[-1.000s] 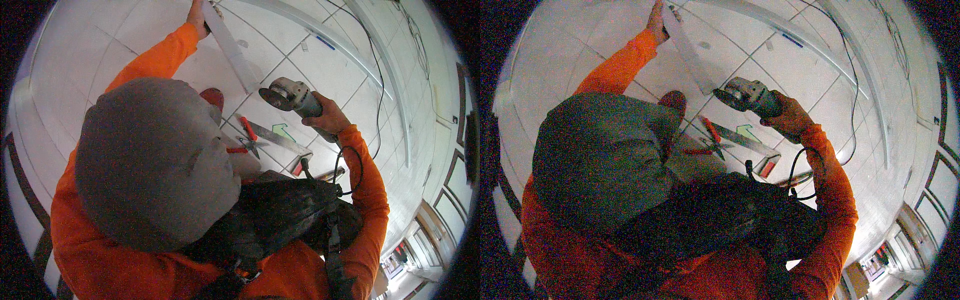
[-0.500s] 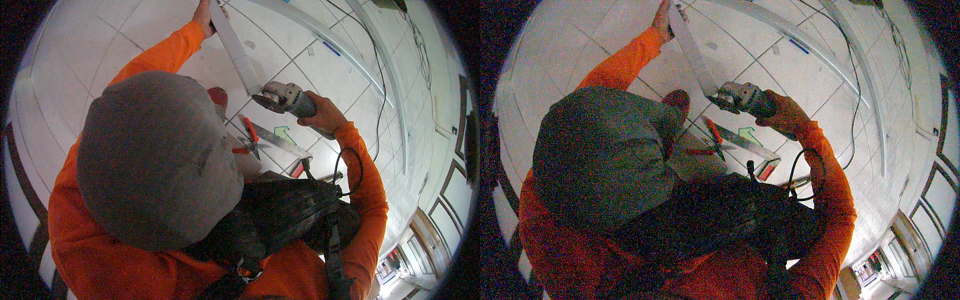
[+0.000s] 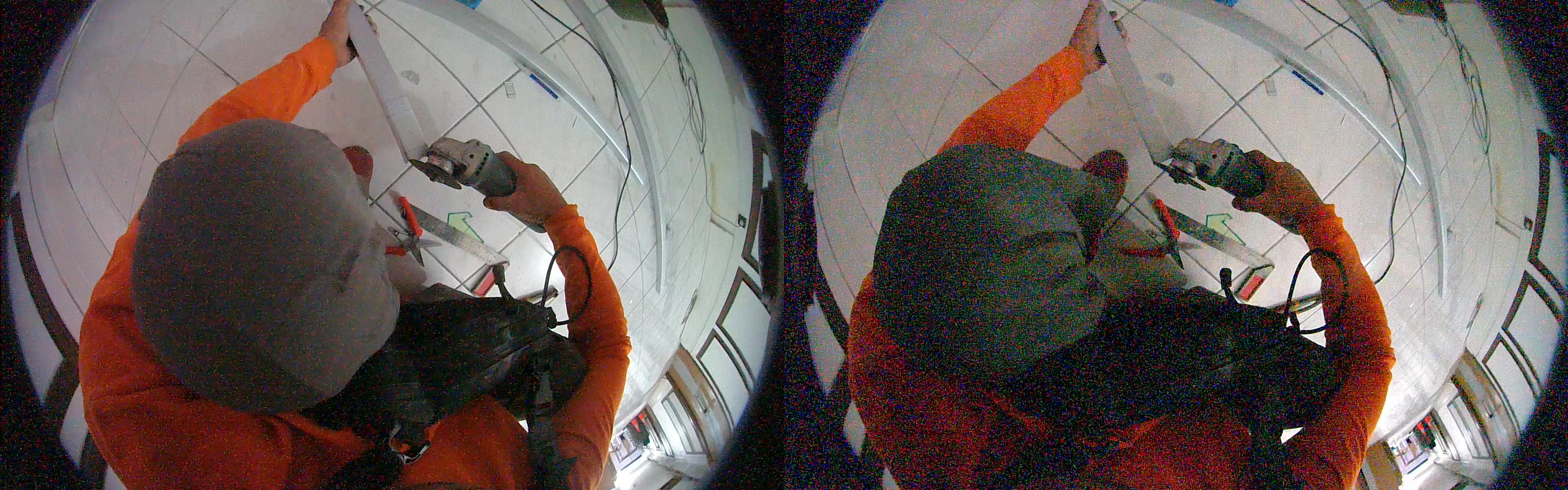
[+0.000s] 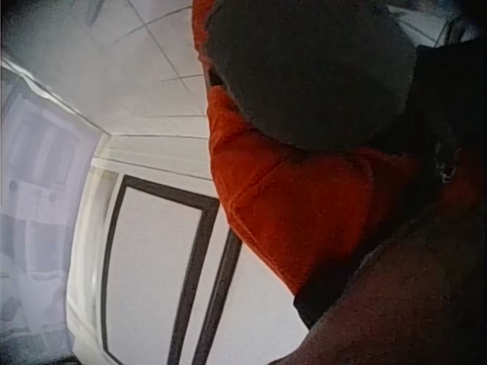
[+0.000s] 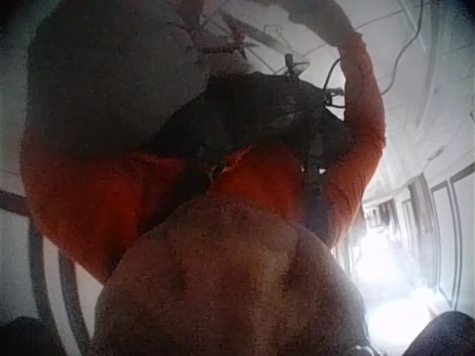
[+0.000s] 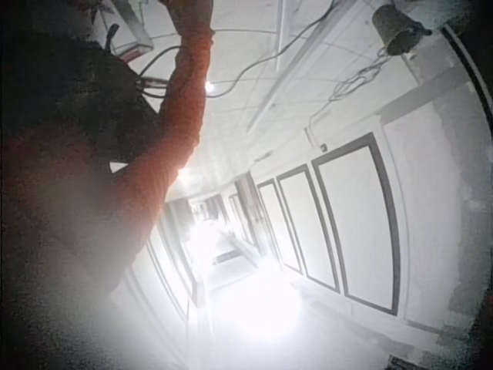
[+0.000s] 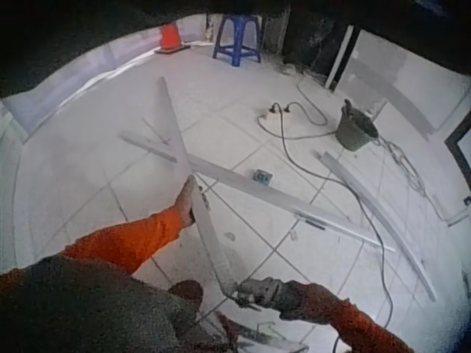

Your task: The person uses an angle grinder to cut pieces of metal trim and a plastic component on a tiled floor, using pliers to hold a small piece in place while cutting.

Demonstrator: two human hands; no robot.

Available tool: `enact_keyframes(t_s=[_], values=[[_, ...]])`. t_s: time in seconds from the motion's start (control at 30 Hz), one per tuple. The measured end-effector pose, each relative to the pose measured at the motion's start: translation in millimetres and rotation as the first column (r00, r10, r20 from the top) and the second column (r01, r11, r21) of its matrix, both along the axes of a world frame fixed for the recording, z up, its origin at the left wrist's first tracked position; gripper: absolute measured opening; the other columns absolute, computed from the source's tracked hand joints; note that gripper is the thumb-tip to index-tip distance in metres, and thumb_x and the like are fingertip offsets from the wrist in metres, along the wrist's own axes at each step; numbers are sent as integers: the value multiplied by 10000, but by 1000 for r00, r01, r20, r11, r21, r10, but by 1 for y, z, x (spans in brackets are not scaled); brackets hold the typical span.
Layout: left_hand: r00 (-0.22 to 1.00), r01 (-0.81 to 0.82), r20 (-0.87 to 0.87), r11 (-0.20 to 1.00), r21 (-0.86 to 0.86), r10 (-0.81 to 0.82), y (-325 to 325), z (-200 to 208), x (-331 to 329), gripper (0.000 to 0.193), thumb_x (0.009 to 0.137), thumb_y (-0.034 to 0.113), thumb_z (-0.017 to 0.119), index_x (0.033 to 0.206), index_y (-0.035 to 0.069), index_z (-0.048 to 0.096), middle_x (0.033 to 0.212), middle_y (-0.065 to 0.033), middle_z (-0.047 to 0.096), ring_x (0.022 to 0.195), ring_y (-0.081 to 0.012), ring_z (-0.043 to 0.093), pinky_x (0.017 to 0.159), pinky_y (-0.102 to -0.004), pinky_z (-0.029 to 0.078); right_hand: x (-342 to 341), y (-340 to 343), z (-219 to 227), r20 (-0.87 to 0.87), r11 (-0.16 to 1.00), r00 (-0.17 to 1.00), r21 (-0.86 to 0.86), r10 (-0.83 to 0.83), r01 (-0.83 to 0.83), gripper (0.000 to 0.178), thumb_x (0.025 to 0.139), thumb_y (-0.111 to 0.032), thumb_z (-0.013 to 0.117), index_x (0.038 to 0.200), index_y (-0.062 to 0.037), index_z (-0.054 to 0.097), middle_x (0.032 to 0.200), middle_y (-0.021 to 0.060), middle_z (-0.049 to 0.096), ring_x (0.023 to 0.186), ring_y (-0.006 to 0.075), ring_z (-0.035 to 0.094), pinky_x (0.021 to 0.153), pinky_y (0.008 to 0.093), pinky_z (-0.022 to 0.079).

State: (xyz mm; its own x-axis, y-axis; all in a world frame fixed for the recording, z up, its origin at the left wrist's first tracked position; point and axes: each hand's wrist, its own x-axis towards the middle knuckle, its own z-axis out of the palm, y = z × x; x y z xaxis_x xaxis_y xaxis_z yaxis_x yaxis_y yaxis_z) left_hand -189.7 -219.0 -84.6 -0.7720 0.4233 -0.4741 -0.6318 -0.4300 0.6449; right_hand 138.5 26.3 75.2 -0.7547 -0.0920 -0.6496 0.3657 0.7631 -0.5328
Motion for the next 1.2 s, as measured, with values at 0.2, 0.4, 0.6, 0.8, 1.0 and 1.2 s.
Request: enact_keyframes(t_s=[0.2,0.4,0.6,0.8,1.0,1.2], values=[[1000,-4,-25,998,-60,2,0,3,1,494,867,659,559,923,170,521,701,-53,518,615,-227,548,583,-396,507,-3,2,3,-13,1000,1000,6,5,-5,671,675,-362,809,1221,-96,523,985,178,696,936,391,663,861,456,507],[1000,1,-23,999,-37,-2,2,-4,-3,473,890,649,534,908,176,527,697,-49,518,614,-231,550,583,-401,511,-3,-2,9,-25,1000,1000,6,7,-7,638,699,-346,802,1228,-115,530,991,177,698,931,388,666,857,455,511],[1000,10,9,1000,-26,-9,2,-6,-4,481,881,659,540,878,178,513,689,-51,512,611,-233,547,581,-409,511,-4,-1,4,-23,1000,1000,24,21,-20,648,690,-348,807,1229,-119,530,974,169,700,922,391,668,849,462,515],[1000,22,-6,1000,-20,-22,3,3,2,484,874,663,549,822,183,513,677,-46,491,612,-219,537,581,-396,504,-3,-2,4,-15,999,1000,31,10,-9,674,666,-351,816,1230,-118,531,984,175,698,929,392,667,842,468,518],[991,103,-78,992,-70,-108,-11,-12,-6,490,908,612,529,1008,131,527,840,-92,587,789,-261,606,748,-450,528,-7,-2,6,-30,1000,999,5,11,-11,681,653,-380,807,1223,-117,540,990,173,697,933,397,665,824,474,514],[990,96,-92,991,-97,-105,-3,-12,-2,494,893,632,536,1001,150,534,786,-65,565,726,-244,585,725,-442,525,-4,-1,4,-35,998,999,51,38,-37,673,660,-408,795,1204,-103,543,974,174,696,909,396,665,807,473,509]])
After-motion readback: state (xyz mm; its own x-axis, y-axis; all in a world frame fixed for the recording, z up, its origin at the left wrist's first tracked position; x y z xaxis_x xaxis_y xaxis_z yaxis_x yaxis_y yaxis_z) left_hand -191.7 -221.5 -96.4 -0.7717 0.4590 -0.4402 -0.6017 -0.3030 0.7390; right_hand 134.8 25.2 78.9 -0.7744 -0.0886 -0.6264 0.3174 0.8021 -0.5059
